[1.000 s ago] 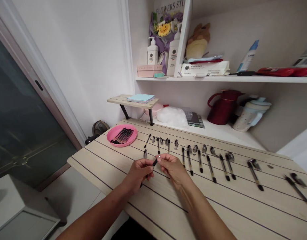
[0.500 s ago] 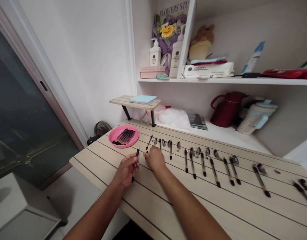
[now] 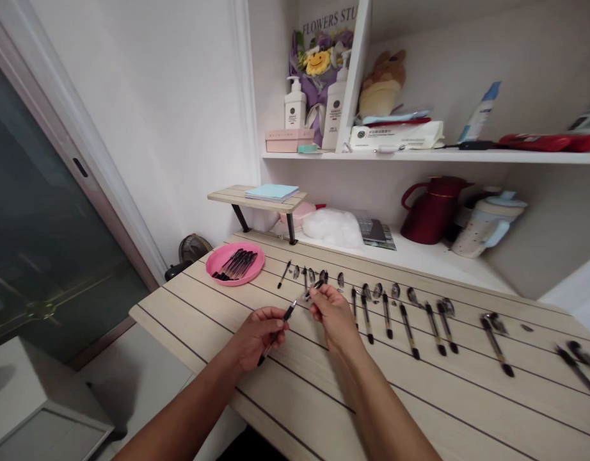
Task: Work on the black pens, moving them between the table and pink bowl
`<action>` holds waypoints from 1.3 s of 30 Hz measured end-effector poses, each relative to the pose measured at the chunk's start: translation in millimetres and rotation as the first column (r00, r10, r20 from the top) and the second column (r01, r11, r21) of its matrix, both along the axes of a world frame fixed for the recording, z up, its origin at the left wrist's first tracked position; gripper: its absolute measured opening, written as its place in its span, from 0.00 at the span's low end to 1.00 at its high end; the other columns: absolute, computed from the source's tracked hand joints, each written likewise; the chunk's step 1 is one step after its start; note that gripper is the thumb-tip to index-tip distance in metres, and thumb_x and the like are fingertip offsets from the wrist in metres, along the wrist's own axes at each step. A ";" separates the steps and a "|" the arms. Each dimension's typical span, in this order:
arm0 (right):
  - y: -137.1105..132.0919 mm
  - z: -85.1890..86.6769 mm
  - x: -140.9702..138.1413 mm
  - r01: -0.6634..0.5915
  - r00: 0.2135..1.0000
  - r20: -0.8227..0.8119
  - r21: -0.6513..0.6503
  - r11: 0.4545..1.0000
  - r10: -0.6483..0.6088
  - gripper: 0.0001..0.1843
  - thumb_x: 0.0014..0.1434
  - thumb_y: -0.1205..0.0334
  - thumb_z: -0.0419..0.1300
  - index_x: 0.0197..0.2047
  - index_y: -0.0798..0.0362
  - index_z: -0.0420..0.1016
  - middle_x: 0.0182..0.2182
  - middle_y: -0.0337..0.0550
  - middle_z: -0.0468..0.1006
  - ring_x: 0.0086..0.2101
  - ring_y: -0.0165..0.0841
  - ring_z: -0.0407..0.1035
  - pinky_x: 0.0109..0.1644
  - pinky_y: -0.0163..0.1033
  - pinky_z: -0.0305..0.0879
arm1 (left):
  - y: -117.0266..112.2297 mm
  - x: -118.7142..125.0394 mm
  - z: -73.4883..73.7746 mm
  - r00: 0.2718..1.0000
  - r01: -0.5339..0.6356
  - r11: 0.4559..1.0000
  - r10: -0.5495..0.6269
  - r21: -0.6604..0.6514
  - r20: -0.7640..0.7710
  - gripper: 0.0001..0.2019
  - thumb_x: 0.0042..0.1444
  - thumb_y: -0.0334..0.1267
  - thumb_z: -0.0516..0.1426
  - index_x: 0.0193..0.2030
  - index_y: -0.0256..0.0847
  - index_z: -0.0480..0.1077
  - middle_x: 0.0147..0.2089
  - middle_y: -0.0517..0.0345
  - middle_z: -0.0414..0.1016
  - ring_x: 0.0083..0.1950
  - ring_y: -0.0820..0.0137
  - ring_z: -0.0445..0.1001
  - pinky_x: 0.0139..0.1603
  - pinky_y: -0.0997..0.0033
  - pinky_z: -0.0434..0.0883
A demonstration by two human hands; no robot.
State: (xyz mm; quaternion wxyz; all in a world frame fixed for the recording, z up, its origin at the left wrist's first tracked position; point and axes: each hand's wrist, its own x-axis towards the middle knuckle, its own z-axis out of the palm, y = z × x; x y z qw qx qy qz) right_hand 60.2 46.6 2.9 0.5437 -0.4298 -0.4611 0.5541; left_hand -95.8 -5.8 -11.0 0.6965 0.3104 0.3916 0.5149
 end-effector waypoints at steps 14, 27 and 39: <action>-28.9 13.3 14.2 -0.106 0.994 0.025 -0.016 0.994 0.107 0.17 0.42 0.51 0.64 0.26 0.53 0.63 0.13 0.29 0.60 0.15 0.22 0.52 0.18 0.30 0.44 | -5.3 18.8 9.9 0.992 0.086 0.993 -0.078 0.078 -0.098 0.13 0.38 0.37 0.64 0.33 0.35 0.70 0.27 0.58 0.73 0.22 0.78 0.69 0.21 0.79 0.59; -30.9 3.8 18.9 -0.101 0.992 0.072 -0.073 0.992 0.107 0.21 0.37 0.47 0.66 0.21 0.52 0.61 0.11 0.29 0.60 0.13 0.22 0.50 0.17 0.30 0.43 | -5.9 39.5 7.8 0.982 -0.042 0.987 0.070 0.158 -0.178 0.16 0.36 0.38 0.64 0.32 0.34 0.70 0.21 0.59 0.70 0.23 0.73 0.70 0.22 0.76 0.64; -35.4 3.9 21.1 -0.289 0.955 0.029 -0.113 0.951 0.294 0.18 0.43 0.48 0.63 0.26 0.55 0.68 0.14 0.33 0.63 0.16 0.22 0.52 0.21 0.30 0.46 | -5.2 31.7 6.0 0.988 -0.025 0.986 0.050 0.166 -0.149 0.18 0.38 0.37 0.63 0.38 0.34 0.67 0.24 0.59 0.71 0.22 0.74 0.70 0.20 0.77 0.64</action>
